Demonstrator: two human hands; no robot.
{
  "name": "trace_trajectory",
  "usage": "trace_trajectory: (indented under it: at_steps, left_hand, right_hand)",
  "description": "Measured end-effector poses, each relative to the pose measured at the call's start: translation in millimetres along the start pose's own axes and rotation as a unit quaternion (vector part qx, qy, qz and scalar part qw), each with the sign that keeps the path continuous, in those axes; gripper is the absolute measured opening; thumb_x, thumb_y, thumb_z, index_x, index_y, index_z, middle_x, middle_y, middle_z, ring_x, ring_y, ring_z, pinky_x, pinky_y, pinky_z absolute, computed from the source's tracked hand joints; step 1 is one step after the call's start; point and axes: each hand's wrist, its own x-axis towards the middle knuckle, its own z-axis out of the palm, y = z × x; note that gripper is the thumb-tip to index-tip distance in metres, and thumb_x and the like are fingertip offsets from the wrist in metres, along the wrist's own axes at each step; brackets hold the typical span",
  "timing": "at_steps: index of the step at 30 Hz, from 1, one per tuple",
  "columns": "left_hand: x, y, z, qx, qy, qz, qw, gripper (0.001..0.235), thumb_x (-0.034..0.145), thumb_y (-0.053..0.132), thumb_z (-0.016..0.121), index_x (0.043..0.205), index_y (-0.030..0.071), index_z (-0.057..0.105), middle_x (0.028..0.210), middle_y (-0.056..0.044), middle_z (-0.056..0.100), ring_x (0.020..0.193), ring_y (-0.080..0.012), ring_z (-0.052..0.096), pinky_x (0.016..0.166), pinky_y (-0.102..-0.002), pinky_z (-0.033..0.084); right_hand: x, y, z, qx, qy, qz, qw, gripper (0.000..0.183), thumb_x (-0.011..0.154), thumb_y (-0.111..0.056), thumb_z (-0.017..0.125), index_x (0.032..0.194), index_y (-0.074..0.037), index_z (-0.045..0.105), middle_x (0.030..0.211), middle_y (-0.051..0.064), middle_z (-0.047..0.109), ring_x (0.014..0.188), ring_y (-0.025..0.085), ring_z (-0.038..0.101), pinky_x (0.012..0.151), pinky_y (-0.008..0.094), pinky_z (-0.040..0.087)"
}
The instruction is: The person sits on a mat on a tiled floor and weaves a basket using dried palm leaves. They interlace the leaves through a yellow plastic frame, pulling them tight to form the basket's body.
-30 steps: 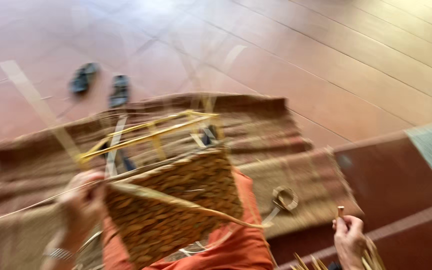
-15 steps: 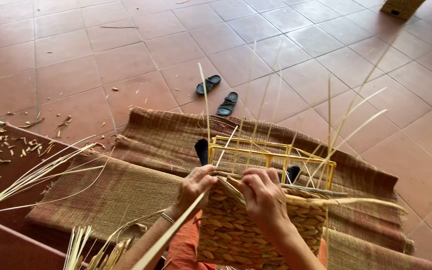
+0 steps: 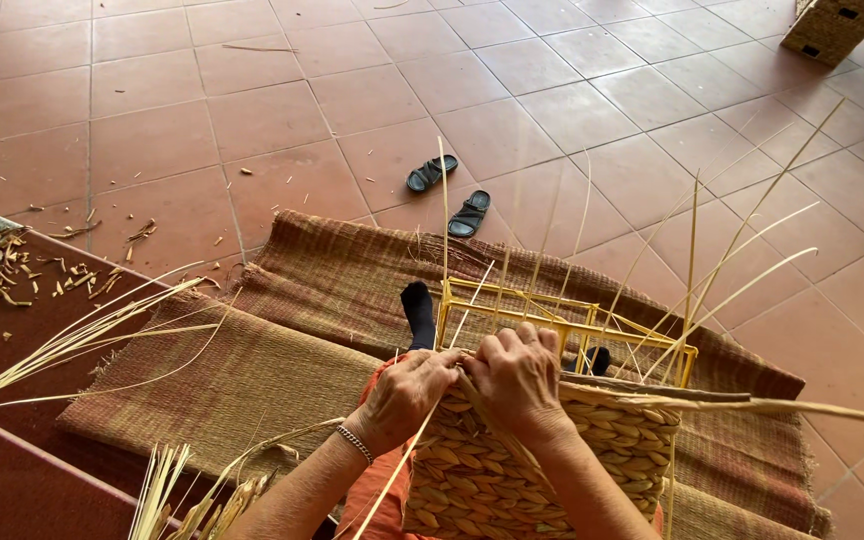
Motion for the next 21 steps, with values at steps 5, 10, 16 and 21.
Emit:
trace_trajectory:
  at_steps: [5,10,16,21]
  left_hand:
    - [13,-20,27,-0.061,-0.12,-0.208,0.969,0.011,0.104,0.008,0.058,0.094,0.005,0.059,0.077,-0.011,0.066,0.067,-0.0238,0.065,0.062,-0.036,0.057]
    - [40,-17,36,-0.03,-0.078,-0.262,0.962,0.028,0.093,0.001,0.061,0.119,-0.001,0.052,0.071,-0.012,0.064,0.063,-0.0269,0.065,0.059,-0.039,0.054]
    - [56,-14,43,0.104,-0.1,-0.108,0.984,0.02,0.089,-0.005,0.059,0.108,-0.002,0.063,0.09,-0.015,0.065,0.069,-0.0245,0.066,0.059,-0.033,0.056]
    - [68,-17,38,-0.064,-0.315,-0.278,0.905,0.02,0.103,0.006,0.051,0.115,0.004,0.067,0.095,-0.011,0.067,0.084,-0.0242,0.067,0.075,-0.035,0.057]
  right_hand:
    - [-19,11,17,0.075,-0.089,0.078,0.99,0.024,0.098,-0.029,0.063,0.088,-0.008,0.062,0.079,0.007,0.066,0.066,0.02,0.061,0.066,0.039,0.051]
    - [-41,13,-5,0.265,0.004,0.095,0.959,0.018,0.098,-0.025,0.063,0.104,-0.008,0.068,0.097,0.009,0.069,0.081,0.022,0.068,0.068,0.043,0.058]
    - [-59,18,-29,-0.087,0.196,-0.142,0.966,0.032,0.081,-0.035,0.07,0.104,-0.014,0.065,0.11,0.016,0.067,0.106,0.031,0.06,0.087,0.048,0.053]
    - [-58,48,-40,0.131,-0.172,0.118,0.969,0.02,0.092,-0.032,0.069,0.106,-0.018,0.068,0.101,0.001,0.074,0.09,0.016,0.071,0.079,0.033,0.059]
